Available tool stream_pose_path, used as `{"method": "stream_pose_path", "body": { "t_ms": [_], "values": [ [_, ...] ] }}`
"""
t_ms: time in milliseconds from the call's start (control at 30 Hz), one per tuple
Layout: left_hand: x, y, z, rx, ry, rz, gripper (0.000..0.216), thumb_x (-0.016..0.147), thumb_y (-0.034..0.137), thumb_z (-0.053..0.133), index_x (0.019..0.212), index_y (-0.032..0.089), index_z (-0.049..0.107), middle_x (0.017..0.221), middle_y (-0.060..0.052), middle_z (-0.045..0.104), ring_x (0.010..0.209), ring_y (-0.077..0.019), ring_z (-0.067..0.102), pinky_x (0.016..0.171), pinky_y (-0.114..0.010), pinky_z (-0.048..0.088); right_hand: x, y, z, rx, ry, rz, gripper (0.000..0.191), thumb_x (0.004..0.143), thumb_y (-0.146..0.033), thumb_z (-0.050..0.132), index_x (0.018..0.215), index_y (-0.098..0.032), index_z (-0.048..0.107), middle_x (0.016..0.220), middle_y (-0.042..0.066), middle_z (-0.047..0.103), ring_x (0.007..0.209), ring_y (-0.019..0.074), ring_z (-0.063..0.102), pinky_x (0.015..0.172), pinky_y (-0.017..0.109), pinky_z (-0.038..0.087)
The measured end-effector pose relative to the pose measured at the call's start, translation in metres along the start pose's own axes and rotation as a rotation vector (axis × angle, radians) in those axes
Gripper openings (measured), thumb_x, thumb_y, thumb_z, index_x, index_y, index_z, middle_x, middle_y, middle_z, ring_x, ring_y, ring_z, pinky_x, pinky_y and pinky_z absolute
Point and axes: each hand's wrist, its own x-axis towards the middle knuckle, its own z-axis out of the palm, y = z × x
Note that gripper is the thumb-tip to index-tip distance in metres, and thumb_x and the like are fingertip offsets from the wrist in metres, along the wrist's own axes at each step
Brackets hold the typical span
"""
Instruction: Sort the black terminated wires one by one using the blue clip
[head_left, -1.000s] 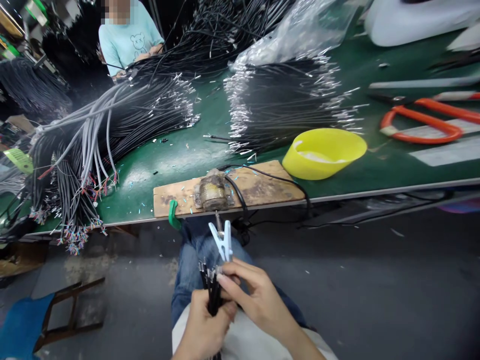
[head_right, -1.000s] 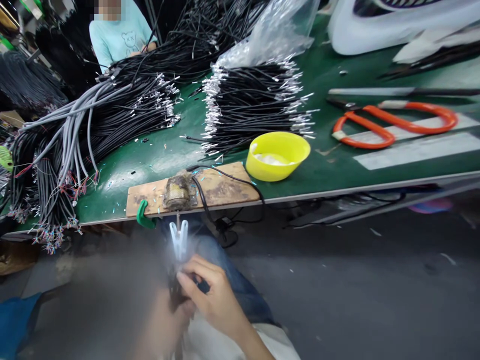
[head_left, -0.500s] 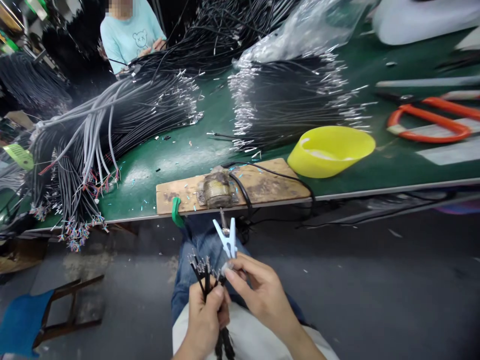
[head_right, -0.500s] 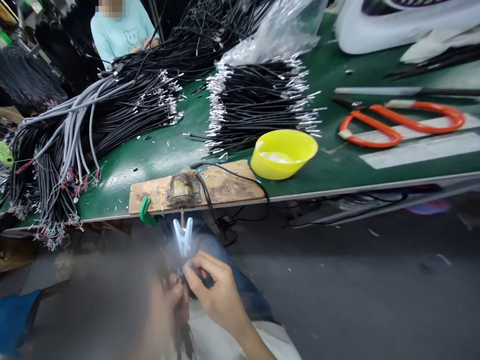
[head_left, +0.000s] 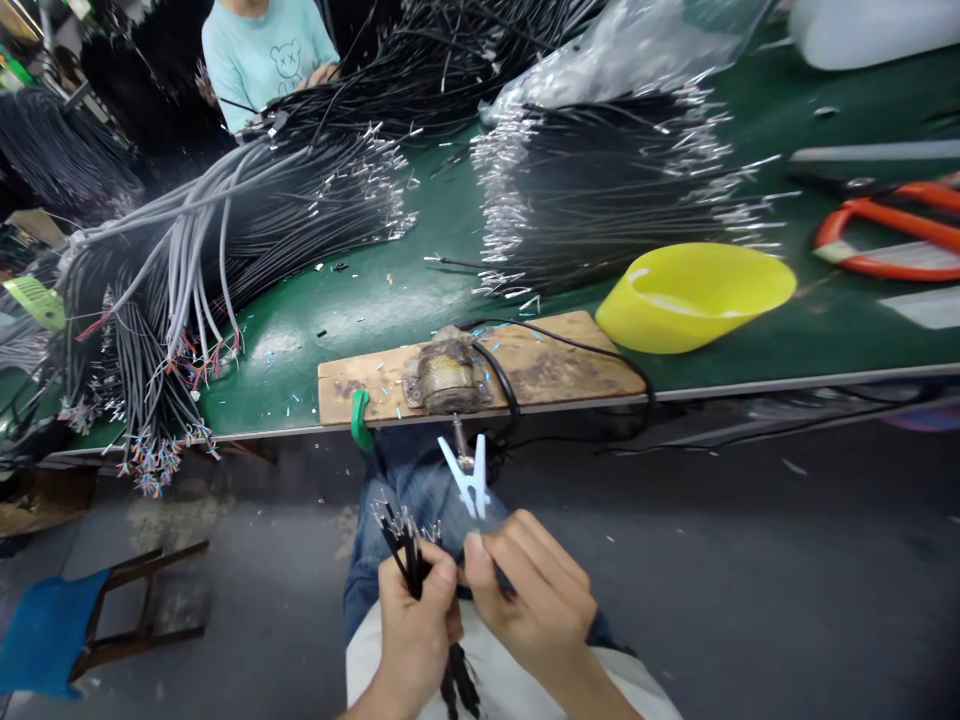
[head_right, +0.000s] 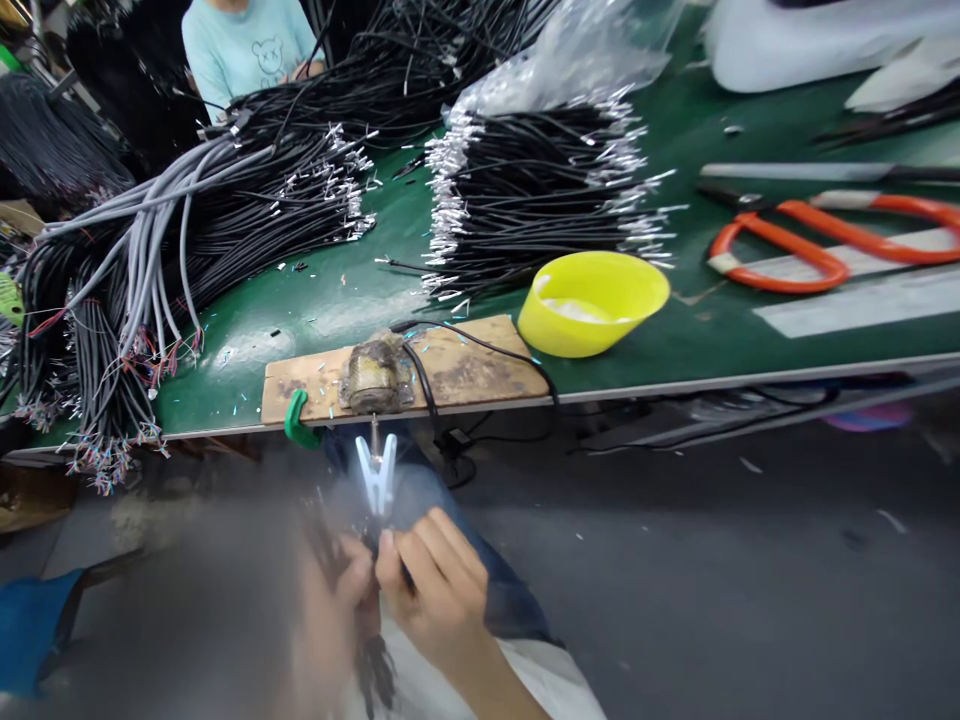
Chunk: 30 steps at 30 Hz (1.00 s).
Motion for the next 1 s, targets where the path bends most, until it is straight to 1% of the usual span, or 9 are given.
{"method": "stream_pose_path", "body": {
  "t_ms": [67, 133, 233, 300, 433, 533, 700, 900, 1000],
  "values": [
    [0.000, 0.003, 0.002, 0.001, 0.005, 0.014, 0.048, 0.056, 0.058, 0.070, 0.069, 0.017, 0.049, 0.039, 0.010, 0.034, 0.031, -0.0018, 0.026, 0.032, -0.015, 0.019, 0.000, -0.001, -0.001, 0.112, -0.027, 0.087, 0.022, 0.073, -0.003, 0.050, 0.062, -0.021, 0.052, 0.050, -0.001, 0.050, 0.049, 0.0137, 0.041, 0.052, 0.028, 0.035],
    [0.000, 0.008, 0.002, -0.013, -0.019, 0.031, 0.046, 0.058, 0.056, 0.070, 0.069, 0.017, 0.048, 0.037, 0.011, 0.031, 0.030, -0.0005, 0.021, 0.031, -0.014, 0.016, 0.001, -0.001, -0.002, 0.309, -0.092, 0.311, 0.023, 0.078, -0.009, 0.047, 0.060, -0.020, 0.056, 0.054, 0.002, 0.056, 0.052, 0.0151, 0.047, 0.053, 0.029, 0.038],
    [0.001, 0.014, 0.002, -0.046, -0.121, 0.032, 0.047, 0.061, 0.058, 0.067, 0.062, 0.017, 0.044, 0.034, 0.013, 0.024, 0.028, 0.0012, 0.014, 0.029, -0.014, 0.012, 0.001, 0.001, -0.002, 0.665, -0.181, 0.674, 0.034, 0.081, -0.026, 0.049, 0.049, -0.020, 0.056, 0.049, 0.002, 0.054, 0.050, 0.0160, 0.048, 0.052, 0.030, 0.039],
    [0.002, 0.016, 0.002, -0.061, -0.175, 0.016, 0.048, 0.060, 0.058, 0.067, 0.059, 0.017, 0.044, 0.034, 0.013, 0.022, 0.028, 0.0016, 0.011, 0.028, -0.014, 0.010, 0.000, 0.004, -0.001, 0.847, -0.210, 0.799, 0.038, 0.079, -0.035, 0.053, 0.044, -0.019, 0.055, 0.045, 0.002, 0.050, 0.047, 0.0154, 0.045, 0.053, 0.031, 0.040],
    [0.003, 0.014, 0.001, -0.052, -0.187, -0.028, 0.046, 0.064, 0.058, 0.064, 0.060, 0.017, 0.044, 0.035, 0.012, 0.024, 0.029, 0.0008, 0.012, 0.029, -0.015, 0.009, -0.002, 0.008, -0.003, 0.870, -0.191, 0.852, 0.034, 0.075, -0.039, 0.057, 0.047, -0.018, 0.060, 0.049, 0.003, 0.054, 0.051, 0.0163, 0.047, 0.052, 0.031, 0.039],
    [0.003, 0.013, 0.001, -0.031, -0.186, -0.005, 0.044, 0.067, 0.058, 0.062, 0.061, 0.017, 0.045, 0.035, 0.012, 0.026, 0.030, -0.0003, 0.014, 0.031, -0.016, 0.011, 0.001, 0.008, -0.008, 0.834, -0.114, 0.891, 0.025, 0.072, -0.040, 0.059, 0.064, -0.019, 0.068, 0.057, 0.003, 0.057, 0.053, 0.0155, 0.048, 0.050, 0.028, 0.038],
    [0.002, 0.015, 0.001, -0.022, -0.229, -0.005, 0.044, 0.069, 0.058, 0.060, 0.059, 0.019, 0.042, 0.038, 0.011, 0.026, 0.031, -0.0014, 0.014, 0.031, -0.018, 0.011, 0.011, 0.004, -0.013, 0.701, -0.140, 0.693, 0.011, 0.070, -0.029, 0.066, 0.064, -0.020, 0.065, 0.060, 0.001, 0.052, 0.058, 0.0144, 0.046, 0.053, 0.026, 0.037],
    [-0.003, 0.010, 0.005, 0.044, -0.197, 0.100, 0.042, 0.062, 0.056, 0.067, 0.058, 0.019, 0.045, 0.039, 0.008, 0.032, 0.031, -0.0037, 0.025, 0.032, -0.020, 0.019, 0.007, -0.003, -0.008, 0.918, -0.206, 0.938, 0.027, 0.073, -0.045, 0.062, 0.066, -0.019, 0.055, 0.057, -0.002, 0.047, 0.051, 0.0121, 0.043, 0.047, 0.024, 0.037],
    [-0.004, 0.009, 0.005, 0.096, -0.112, 0.191, 0.038, 0.063, 0.050, 0.069, 0.059, 0.018, 0.049, 0.047, 0.006, 0.038, 0.036, -0.0045, 0.032, 0.036, -0.021, 0.026, 0.004, -0.007, -0.006, 0.657, -0.080, 0.698, 0.017, 0.079, -0.030, 0.057, 0.066, -0.020, 0.054, 0.058, -0.001, 0.047, 0.053, 0.0126, 0.043, 0.048, 0.024, 0.036]
  ]
}}
